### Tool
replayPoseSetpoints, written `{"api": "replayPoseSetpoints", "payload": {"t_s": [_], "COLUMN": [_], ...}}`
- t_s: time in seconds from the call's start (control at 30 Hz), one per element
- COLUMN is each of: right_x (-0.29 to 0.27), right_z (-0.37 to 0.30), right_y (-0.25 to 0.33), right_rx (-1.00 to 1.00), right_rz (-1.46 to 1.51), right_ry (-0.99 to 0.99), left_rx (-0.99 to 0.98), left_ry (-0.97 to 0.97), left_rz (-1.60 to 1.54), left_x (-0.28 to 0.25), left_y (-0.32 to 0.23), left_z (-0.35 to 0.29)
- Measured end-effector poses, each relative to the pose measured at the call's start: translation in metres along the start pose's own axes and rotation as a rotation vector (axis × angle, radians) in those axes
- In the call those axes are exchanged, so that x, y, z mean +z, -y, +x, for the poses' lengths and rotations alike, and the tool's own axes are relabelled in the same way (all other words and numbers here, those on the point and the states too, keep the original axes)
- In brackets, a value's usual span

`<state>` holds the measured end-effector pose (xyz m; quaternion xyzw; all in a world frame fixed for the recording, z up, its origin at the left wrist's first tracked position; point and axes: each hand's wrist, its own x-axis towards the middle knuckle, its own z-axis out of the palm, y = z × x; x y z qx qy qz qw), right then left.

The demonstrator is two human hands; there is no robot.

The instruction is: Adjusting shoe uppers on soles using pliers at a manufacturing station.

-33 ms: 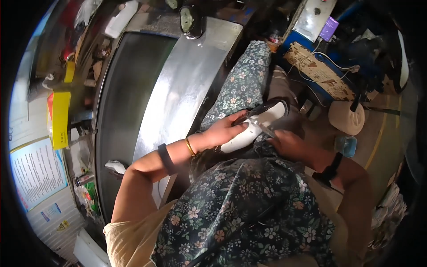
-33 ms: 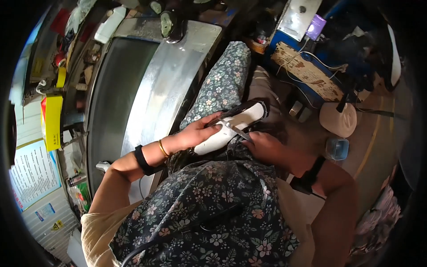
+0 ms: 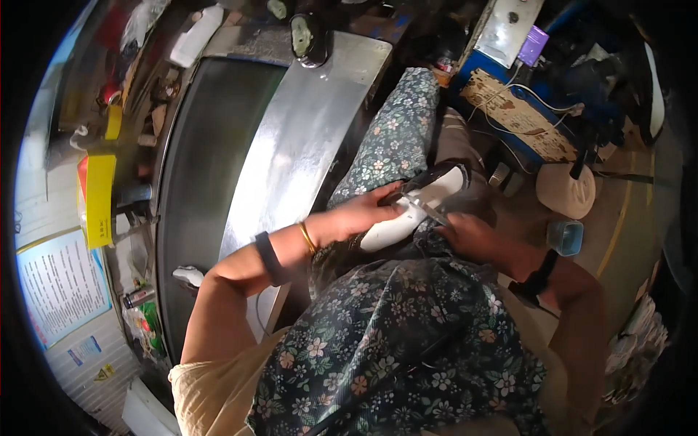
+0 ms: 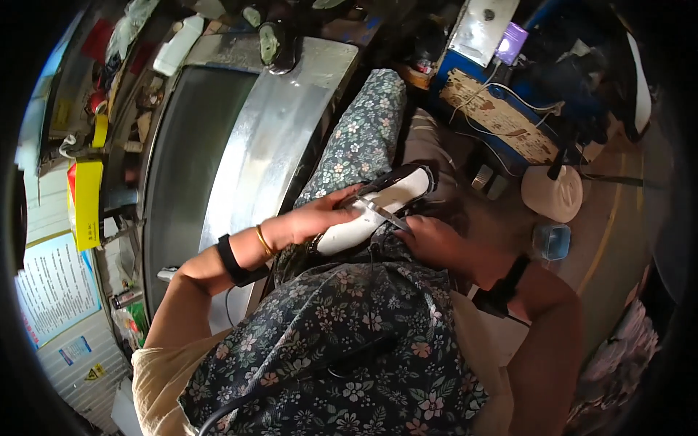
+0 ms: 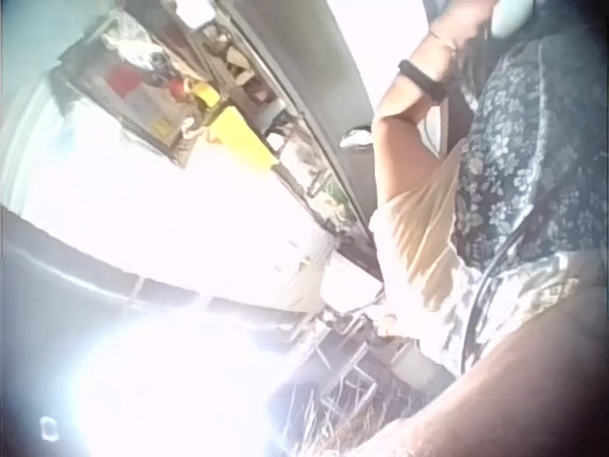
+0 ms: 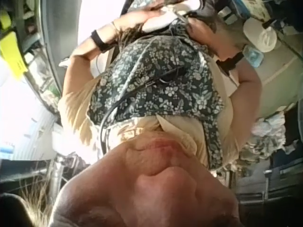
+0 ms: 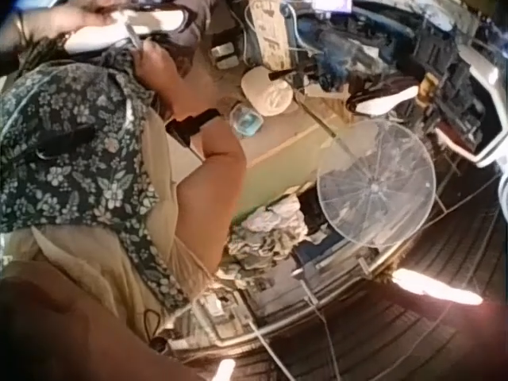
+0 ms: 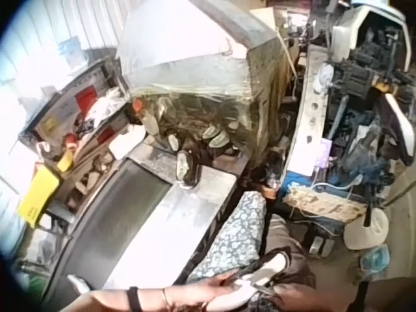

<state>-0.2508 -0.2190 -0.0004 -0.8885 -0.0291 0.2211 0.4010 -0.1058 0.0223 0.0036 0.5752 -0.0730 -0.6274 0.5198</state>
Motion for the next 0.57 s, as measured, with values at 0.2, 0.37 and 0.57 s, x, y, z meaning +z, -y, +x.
{"api": "replayPoseSetpoints", "payload": {"t_s": [0.2, 0.37, 0.57], "right_x": [0.027, 0.009, -0.040], "right_z": [-0.023, -0.055, -0.066], "right_y": [0.000, 0.002, 0.049], "right_rx": [0.041, -0.300, 0.046], "right_rz": [-0.121, -0.201, 0.362], "right_ry": [-0.106, -0.265, -0.176], "left_rx": [-0.429, -0.295, -0.103], "left_ry": [0.128, -0.103, -0.028], "left_rz": [-0.409, -0.154, 0.526], "left_x": [0.013, 0.041, 0.033], "left_y": [-0.035, -0.024, -0.023], "left_z": [0.020, 0.019, 0.014]}}
